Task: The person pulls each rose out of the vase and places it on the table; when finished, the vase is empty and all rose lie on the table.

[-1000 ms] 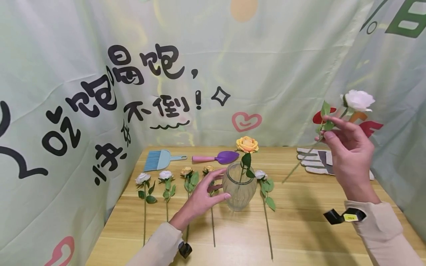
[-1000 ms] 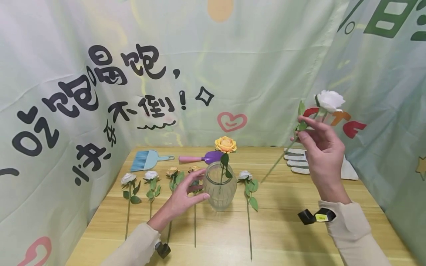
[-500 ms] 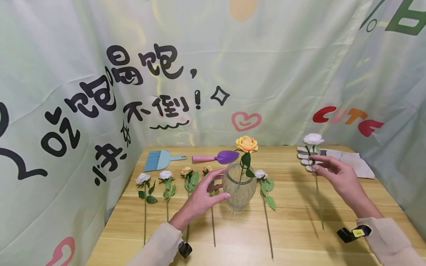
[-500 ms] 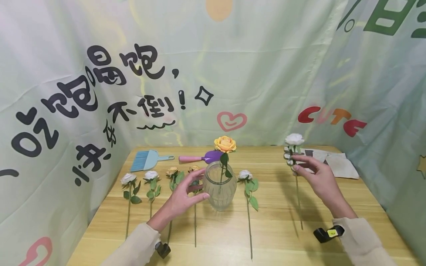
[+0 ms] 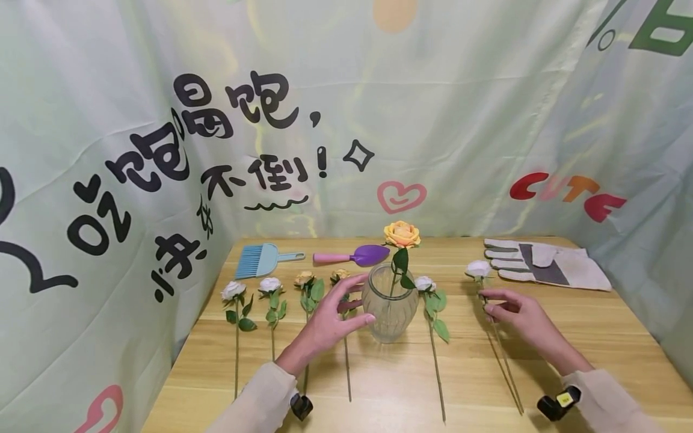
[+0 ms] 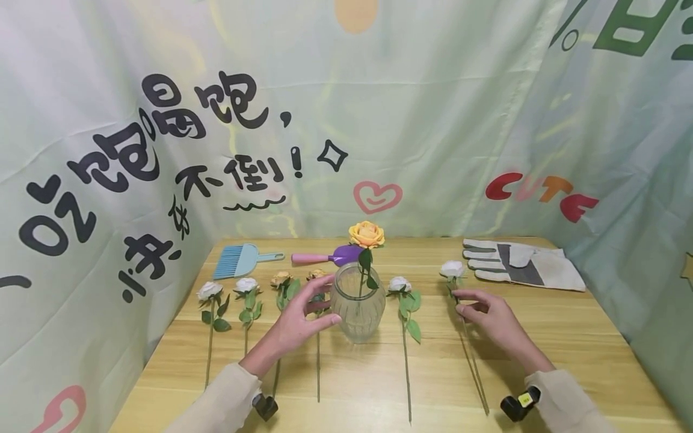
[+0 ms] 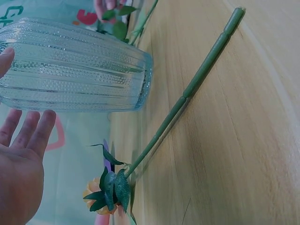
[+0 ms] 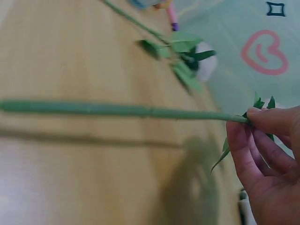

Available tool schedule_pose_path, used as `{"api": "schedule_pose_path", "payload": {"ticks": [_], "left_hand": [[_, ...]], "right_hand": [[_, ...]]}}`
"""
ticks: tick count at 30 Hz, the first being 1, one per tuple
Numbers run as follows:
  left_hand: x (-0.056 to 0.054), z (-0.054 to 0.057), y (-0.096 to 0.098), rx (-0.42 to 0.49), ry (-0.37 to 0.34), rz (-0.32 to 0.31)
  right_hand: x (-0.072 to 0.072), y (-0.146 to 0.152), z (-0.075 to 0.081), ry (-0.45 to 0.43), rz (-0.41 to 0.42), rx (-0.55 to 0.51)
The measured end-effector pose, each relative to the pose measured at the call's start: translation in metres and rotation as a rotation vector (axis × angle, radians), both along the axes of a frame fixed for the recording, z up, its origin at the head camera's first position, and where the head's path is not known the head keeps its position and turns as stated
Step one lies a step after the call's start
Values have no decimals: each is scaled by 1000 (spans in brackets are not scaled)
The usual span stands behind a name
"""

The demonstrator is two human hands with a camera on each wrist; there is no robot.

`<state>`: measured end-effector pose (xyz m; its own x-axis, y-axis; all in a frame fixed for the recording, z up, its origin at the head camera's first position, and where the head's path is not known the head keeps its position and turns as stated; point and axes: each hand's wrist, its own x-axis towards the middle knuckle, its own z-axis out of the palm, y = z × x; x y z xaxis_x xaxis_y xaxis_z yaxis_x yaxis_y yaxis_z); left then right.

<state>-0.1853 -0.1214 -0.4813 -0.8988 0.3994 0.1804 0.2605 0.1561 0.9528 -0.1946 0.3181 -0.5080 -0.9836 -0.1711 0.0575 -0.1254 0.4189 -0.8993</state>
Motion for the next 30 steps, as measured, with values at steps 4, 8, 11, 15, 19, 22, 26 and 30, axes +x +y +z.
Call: {"api": "schedule_pose_path", "payload": {"ticks": [4, 8, 11, 15, 19, 22, 26, 30], "left_hand": [[0, 1, 0, -1, 3, -1], [0, 1, 0, 0, 4, -2], [0, 2, 0, 1, 5, -2], [0, 2, 1, 3, 4, -5], [1, 2, 0, 6, -4, -4], [2, 2, 0, 6, -13, 3], [2, 2, 0, 1, -14, 6], [2, 2, 0, 2, -17, 5]], "right_hand": [[3, -6, -10, -16, 1, 38], [5, -13, -15, -33, 8, 70], [6, -18, -18, -56, 12, 96], [7, -25, -20, -72, 1, 129], [9, -31, -18, -66, -22, 152], [10, -34, -16, -68, -45, 146], [12, -33, -12, -64, -79, 137], [11, -30, -3, 11, -125, 218]]}}
